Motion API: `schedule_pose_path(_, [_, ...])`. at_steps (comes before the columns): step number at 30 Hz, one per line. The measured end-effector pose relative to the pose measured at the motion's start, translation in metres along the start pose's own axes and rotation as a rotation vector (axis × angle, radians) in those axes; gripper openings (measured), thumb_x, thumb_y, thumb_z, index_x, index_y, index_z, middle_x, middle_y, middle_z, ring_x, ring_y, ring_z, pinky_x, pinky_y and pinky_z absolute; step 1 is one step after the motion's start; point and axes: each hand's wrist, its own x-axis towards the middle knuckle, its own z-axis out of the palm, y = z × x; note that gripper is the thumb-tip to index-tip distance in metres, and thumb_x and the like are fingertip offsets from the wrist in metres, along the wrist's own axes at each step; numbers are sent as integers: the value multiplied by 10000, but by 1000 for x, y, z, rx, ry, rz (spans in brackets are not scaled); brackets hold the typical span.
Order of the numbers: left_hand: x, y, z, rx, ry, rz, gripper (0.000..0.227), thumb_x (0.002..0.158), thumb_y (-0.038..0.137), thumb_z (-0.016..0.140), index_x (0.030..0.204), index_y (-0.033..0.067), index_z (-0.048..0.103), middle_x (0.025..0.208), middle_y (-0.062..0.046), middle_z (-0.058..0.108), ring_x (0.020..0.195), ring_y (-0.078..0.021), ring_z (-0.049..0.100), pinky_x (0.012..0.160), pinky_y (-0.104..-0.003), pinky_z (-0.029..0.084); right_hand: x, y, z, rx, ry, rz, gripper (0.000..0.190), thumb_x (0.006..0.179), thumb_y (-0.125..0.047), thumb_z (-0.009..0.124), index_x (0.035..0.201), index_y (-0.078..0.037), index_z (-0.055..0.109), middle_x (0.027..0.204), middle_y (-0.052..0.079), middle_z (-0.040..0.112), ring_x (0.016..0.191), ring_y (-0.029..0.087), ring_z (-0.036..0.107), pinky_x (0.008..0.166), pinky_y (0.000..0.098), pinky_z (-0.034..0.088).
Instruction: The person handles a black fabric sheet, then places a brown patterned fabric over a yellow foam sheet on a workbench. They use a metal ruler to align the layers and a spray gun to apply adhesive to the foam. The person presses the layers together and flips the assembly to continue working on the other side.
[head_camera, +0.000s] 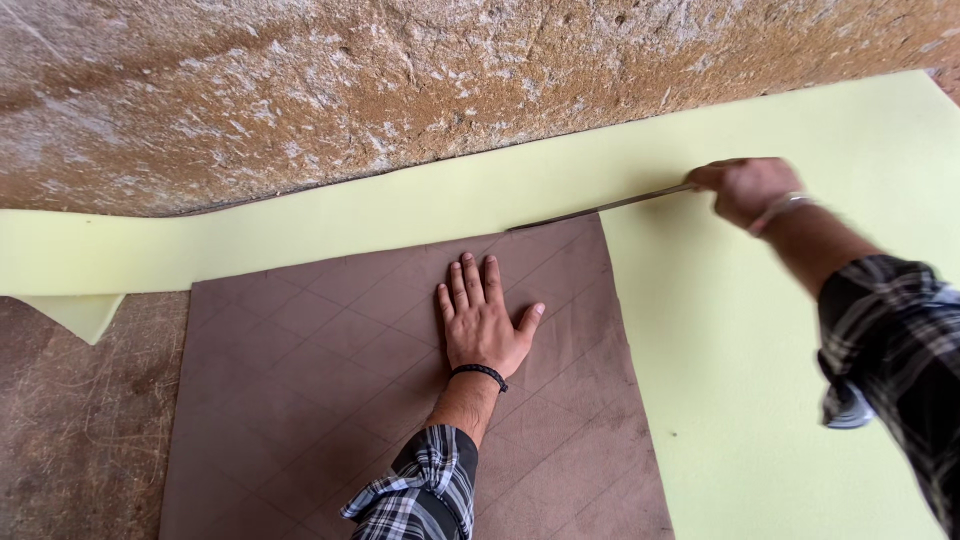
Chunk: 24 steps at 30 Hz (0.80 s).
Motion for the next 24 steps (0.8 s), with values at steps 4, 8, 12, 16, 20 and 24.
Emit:
schedule_pose_path(4, [2, 0, 4, 20, -16, -5, 1002, 902, 747, 449, 1599, 86, 162, 1666, -222, 104, 1543, -351, 82, 1228, -536, 33, -50, 86, 10, -138, -28, 210, 416, 1013, -224, 587, 1367, -420, 686, 1168, -77, 783, 879, 177, 771, 845, 356, 625])
schedule_pose_path(8, [1, 1, 5, 34, -16, -8, 998, 908, 745, 439, 1605, 89, 155, 1674, -213, 97, 1549, -347, 76, 1229, -536, 32, -92, 107, 13, -90, 239, 221, 176, 1095, -269, 647, 1185, -343, 779, 992, -75, 788, 758, 171, 738, 753, 352, 603])
schedule_pose_path(12, [1, -2, 4, 43, -65, -6, 1000, 917, 765, 396, 1607, 97, 116, 1669, -215, 64, 1546, -347, 50, 1226, -539, 12, -168, 43, 0, 87, 411, 315, 205, 1165, -216, 658, 1030, -286, 795, 920, -65, 772, 721, 124, 716, 733, 307, 563])
schedule_pose_path(16, [1, 0, 6, 69, -59, -11, 996, 917, 756, 395, 1613, 102, 110, 1676, -207, 58, 1548, -343, 50, 1230, -535, 17, -274, -71, 0, 599, 305, 671, 102, 1019, -178, 704, 1023, -164, 805, 868, 15, 772, 668, 172, 710, 647, 343, 568])
schedule_pose_path(20, [1, -1, 9, 78, -60, -14, 986, 924, 753, 393, 1616, 110, 110, 1682, -204, 56, 1555, -337, 47, 1233, -533, 19, -303, -128, -23, 1202, 47, 752, 290, 921, -175, 693, 1188, -65, 711, 845, 80, 794, 656, 147, 740, 604, 311, 579])
schedule_pose_path(24, [2, -2, 11, 77, -41, -14, 985, 924, 756, 388, 1616, 114, 105, 1683, -197, 59, 1552, -328, 52, 1234, -526, 20, -296, -171, -50, 1222, -191, 771, 462, 931, -236, 735, 1367, -137, 618, 701, 129, 761, 526, 204, 646, 503, 355, 515])
